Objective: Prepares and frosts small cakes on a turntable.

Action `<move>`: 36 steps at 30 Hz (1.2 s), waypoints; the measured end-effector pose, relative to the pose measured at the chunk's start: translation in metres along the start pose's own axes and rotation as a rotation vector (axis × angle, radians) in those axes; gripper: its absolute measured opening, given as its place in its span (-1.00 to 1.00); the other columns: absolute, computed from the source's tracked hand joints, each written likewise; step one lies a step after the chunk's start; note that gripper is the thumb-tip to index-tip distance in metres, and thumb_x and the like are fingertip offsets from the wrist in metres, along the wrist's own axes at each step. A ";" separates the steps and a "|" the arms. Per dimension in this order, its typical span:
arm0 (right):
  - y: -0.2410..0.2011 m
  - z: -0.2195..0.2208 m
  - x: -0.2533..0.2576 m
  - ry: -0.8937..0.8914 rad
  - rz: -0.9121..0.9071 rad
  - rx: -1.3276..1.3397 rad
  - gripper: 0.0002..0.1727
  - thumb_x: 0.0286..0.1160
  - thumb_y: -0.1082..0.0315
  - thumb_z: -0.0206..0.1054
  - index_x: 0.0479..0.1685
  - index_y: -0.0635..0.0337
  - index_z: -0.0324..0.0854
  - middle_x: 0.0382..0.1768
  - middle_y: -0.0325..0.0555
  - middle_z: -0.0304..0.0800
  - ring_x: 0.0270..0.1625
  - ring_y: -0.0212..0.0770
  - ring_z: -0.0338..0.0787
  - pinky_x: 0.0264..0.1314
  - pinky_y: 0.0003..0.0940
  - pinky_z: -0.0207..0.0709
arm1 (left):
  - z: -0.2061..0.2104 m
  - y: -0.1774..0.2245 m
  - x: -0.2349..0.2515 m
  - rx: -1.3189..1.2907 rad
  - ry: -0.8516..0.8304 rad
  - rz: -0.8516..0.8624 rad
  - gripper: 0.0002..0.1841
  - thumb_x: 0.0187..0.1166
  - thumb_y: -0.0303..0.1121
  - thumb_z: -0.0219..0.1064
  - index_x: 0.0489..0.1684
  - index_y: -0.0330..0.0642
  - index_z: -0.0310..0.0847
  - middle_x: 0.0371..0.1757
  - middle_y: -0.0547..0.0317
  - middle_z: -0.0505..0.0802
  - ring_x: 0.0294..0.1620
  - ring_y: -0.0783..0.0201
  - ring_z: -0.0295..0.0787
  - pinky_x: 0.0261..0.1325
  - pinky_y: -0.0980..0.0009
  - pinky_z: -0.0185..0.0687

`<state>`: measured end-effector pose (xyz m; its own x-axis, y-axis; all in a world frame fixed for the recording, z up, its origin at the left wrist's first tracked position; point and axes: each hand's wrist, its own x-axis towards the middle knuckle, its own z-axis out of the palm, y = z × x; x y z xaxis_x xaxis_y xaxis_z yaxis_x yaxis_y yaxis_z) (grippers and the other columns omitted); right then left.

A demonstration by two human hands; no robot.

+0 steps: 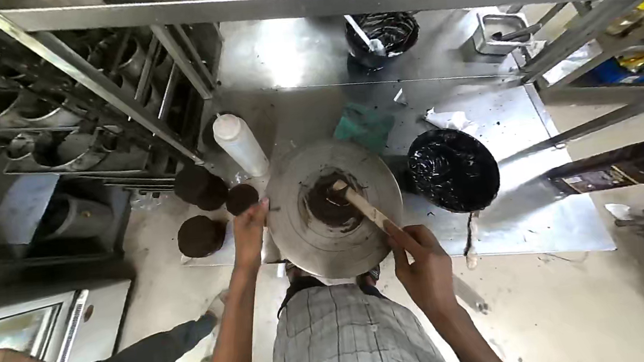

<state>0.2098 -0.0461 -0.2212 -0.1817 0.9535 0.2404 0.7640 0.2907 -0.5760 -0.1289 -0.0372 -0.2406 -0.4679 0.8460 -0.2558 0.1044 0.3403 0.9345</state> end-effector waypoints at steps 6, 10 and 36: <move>-0.001 0.002 -0.006 -0.015 -0.023 0.066 -0.71 0.54 0.22 0.31 0.11 -0.16 0.90 -0.10 -0.18 0.83 -0.20 -0.31 0.81 -0.22 -0.28 0.77 | 0.003 -0.063 -0.100 -0.156 -0.378 -0.118 -0.77 0.60 -0.28 0.40 -0.23 -0.31 0.80 -0.21 0.08 0.91 -0.12 0.21 0.87 0.13 0.18 0.79; 0.008 -0.010 0.000 -0.096 0.066 0.256 -0.75 0.54 0.20 0.38 0.06 -0.08 0.90 -0.13 -0.29 0.82 -0.36 -0.48 0.73 -0.37 -0.49 0.71 | 0.012 -0.053 -0.098 -0.420 -0.276 -0.193 -0.44 0.83 -0.02 0.03 0.20 -0.47 0.58 0.06 -0.13 0.87 0.09 0.06 0.86 0.25 0.07 0.80; 0.014 -0.015 -0.013 -0.072 0.042 0.153 -0.74 0.51 0.21 0.35 0.05 -0.14 0.91 -0.06 -0.25 0.83 -0.26 -0.44 0.79 -0.27 -0.43 0.77 | 0.011 -0.013 -0.043 -0.501 -0.007 -0.335 -0.24 0.87 0.17 -0.35 0.36 -0.36 0.54 0.09 -0.11 0.86 0.11 0.06 0.84 0.20 0.07 0.75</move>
<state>0.2324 -0.0558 -0.2212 -0.2001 0.9666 0.1602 0.6694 0.2542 -0.6980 -0.1010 -0.0731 -0.2440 -0.3978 0.7294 -0.5565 -0.4751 0.3552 0.8051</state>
